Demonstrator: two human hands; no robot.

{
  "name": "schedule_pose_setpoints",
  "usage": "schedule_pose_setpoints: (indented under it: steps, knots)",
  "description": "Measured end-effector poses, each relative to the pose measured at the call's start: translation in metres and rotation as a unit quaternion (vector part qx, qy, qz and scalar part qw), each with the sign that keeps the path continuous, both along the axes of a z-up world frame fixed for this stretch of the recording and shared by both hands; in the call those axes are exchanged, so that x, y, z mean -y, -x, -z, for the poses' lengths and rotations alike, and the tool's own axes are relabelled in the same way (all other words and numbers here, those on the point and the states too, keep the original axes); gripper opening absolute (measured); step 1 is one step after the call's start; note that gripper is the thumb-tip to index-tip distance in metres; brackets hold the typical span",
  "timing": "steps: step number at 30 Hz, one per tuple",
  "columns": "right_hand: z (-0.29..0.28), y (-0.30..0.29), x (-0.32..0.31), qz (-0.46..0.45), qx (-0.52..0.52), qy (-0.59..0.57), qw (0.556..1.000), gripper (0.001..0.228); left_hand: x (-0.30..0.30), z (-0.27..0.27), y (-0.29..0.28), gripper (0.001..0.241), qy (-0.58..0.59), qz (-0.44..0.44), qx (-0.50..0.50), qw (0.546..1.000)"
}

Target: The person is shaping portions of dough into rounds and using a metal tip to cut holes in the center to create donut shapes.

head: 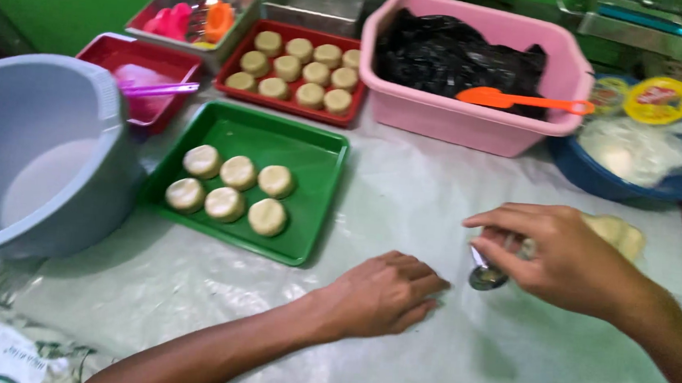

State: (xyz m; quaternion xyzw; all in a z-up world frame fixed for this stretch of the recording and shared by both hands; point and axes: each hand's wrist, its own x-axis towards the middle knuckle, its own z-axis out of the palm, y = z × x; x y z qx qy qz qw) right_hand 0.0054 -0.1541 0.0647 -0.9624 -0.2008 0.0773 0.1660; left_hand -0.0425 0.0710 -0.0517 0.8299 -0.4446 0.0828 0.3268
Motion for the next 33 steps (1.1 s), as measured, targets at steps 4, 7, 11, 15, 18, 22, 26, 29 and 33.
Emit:
schedule_pose_setpoints:
  steps: [4,7,11,15,18,22,26,29,33]
  knots:
    - [0.007,-0.013,-0.066,-0.096,-0.011,-0.049,0.994,0.026,-0.022,0.011,-0.017,0.029,-0.028,-0.051,0.051,0.997]
    - [0.02,-0.023,-0.108,-0.16,0.001,-0.063,0.985,0.028,-0.019,0.045,-0.03,0.025,0.025,-0.042,0.062,0.997]
    - [0.037,-0.043,-0.157,-0.25,-0.009,-0.111,0.962,0.02,-0.01,0.079,-0.038,0.033,0.003,-0.186,0.185,0.965]
    - [0.045,-0.062,-0.21,-0.287,0.021,-0.092,0.953,0.017,-0.017,0.042,-0.041,0.058,-0.08,-0.113,-0.198,0.97]
    - [0.059,-0.08,-0.254,-0.301,0.08,-0.096,0.945,0.021,-0.025,0.012,-0.031,0.049,-0.06,-0.113,-0.186,0.974]
    - [0.097,-0.108,-0.306,-0.302,0.079,-0.095,0.945,0.029,-0.029,0.021,-0.027,0.043,0.002,-0.104,-0.204,0.973]
    - [0.128,-0.12,-0.345,-0.297,0.034,-0.106,0.948,0.045,-0.026,0.022,-0.024,0.042,0.011,-0.102,-0.2,0.974]
    - [0.141,-0.123,-0.364,-0.295,0.023,-0.085,0.951,0.05,-0.029,0.022,-0.021,0.041,0.012,-0.104,-0.202,0.974]
    - [0.151,-0.13,-0.372,-0.277,0.018,-0.044,0.96,0.06,-0.037,0.017,-0.021,0.039,0.024,-0.11,-0.205,0.972]
